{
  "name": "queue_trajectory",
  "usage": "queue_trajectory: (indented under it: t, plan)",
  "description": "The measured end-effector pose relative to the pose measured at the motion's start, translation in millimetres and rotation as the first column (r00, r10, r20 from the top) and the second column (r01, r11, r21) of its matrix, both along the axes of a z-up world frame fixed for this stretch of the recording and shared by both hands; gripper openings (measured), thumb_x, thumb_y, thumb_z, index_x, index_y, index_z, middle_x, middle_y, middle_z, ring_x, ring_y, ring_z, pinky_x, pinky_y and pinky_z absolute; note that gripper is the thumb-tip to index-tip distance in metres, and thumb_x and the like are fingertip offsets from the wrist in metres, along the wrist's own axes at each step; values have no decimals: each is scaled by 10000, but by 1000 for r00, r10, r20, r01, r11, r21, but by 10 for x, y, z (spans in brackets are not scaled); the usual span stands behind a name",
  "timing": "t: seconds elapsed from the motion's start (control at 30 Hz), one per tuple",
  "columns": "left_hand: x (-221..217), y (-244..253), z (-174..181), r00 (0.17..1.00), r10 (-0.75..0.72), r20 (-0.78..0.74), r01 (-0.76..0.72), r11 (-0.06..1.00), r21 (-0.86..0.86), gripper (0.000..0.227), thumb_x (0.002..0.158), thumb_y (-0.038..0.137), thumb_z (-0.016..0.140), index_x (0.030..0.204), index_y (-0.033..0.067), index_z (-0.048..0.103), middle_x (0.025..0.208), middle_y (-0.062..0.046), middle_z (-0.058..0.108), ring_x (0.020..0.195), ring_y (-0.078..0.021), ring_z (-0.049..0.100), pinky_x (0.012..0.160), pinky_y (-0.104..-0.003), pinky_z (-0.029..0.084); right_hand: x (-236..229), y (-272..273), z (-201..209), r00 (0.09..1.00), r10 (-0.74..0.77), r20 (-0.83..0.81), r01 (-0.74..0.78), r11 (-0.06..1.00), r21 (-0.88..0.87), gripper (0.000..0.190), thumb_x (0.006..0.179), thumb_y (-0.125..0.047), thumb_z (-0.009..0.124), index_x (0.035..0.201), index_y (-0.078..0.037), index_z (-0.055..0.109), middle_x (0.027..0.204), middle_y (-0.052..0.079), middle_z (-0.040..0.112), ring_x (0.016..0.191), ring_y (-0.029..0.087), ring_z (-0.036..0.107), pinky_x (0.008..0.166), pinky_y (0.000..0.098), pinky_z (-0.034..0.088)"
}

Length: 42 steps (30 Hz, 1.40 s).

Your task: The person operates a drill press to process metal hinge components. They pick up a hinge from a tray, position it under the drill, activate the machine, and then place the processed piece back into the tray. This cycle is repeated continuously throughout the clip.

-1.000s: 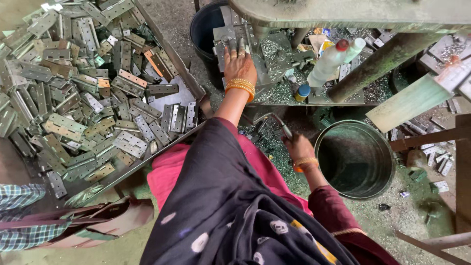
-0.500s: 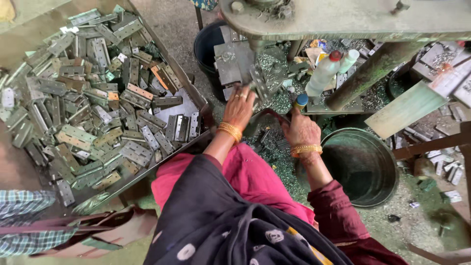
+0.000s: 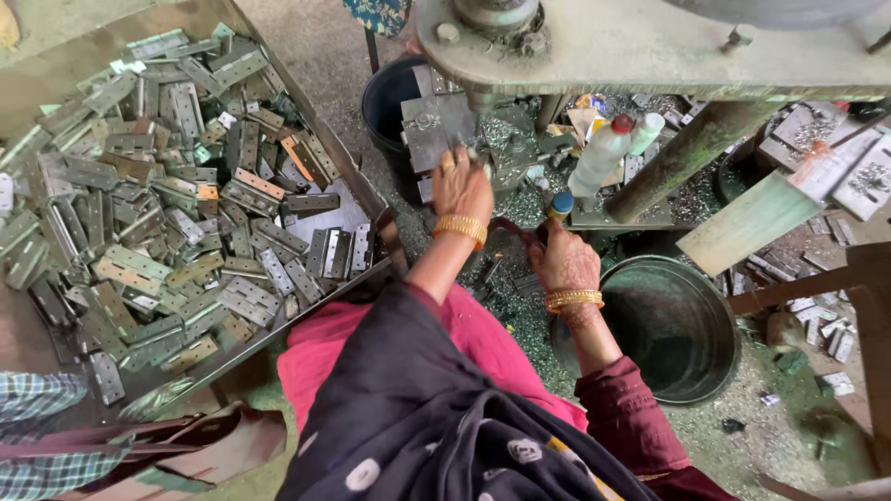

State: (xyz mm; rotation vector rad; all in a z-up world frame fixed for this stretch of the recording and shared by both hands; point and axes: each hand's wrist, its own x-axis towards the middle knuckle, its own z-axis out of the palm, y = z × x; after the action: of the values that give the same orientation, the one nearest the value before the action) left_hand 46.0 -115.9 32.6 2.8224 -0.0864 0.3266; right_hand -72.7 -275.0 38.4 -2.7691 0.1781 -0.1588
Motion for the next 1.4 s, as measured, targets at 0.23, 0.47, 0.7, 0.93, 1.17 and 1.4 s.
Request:
queue_trajectory:
  t: [0.23, 0.47, 0.7, 0.93, 1.17, 1.4]
  plan:
    - [-67, 136, -184, 987, -138, 88, 119, 974, 194, 565, 965, 401, 511, 1367, 16, 614, 1616, -124, 399, 1425, -321, 372, 1139, -556, 267, 23, 54, 8, 999, -22, -48, 22, 1000, 5, 372, 888, -326, 725, 1158, -86, 636, 912, 212, 743, 873, 434, 713, 754, 542, 549]
    - [67, -82, -200, 999, -6, -40, 21, 926, 377, 506, 1027, 334, 451, 1390, 13, 597, 1569, -144, 457, 1476, -305, 370, 1221, -584, 129, 19, 58, 121, 998, -18, -60, 20, 999, 27, 453, 827, -293, 742, 1218, -99, 623, 900, 237, 733, 870, 446, 704, 744, 552, 544]
    - [253, -21, -326, 998, 13, 54, -31, 938, 346, 521, 1008, 315, 442, 1384, -7, 604, 1594, -193, 420, 1474, -313, 365, 1223, -540, 114, 20, -101, -378, 991, -28, -130, 31, 999, 27, 433, 878, -349, 698, 1209, -82, 619, 924, 257, 729, 890, 474, 697, 761, 567, 543]
    - [78, 12, -245, 996, -34, 80, 0, 918, 398, 491, 991, 325, 444, 1306, 5, 643, 1501, -181, 511, 1418, -335, 426, 1225, -505, 98, -230, -320, -1457, 959, -47, -281, 97, 981, 165, 559, 919, -590, 621, 1109, -71, 704, 965, 282, 715, 960, 485, 676, 812, 569, 528]
    - [159, 52, -330, 994, -104, 38, 88, 953, 290, 464, 1012, 325, 458, 1232, -9, 696, 1419, -178, 603, 1393, -319, 475, 1260, -491, 114, 13, -377, -1196, 984, -10, -178, 32, 992, 123, 488, 945, -518, 606, 1131, -80, 708, 1001, 284, 714, 1012, 461, 682, 874, 544, 535]
    - [344, 53, -443, 961, -65, 268, -28, 943, 333, 442, 947, 270, 480, 1178, -9, 732, 1445, -171, 596, 1332, -296, 503, 1245, -469, 138, -229, -223, -1225, 943, -58, -327, 106, 986, 132, 477, 931, -506, 628, 1159, -92, 689, 1019, 262, 724, 999, 458, 691, 864, 547, 540]
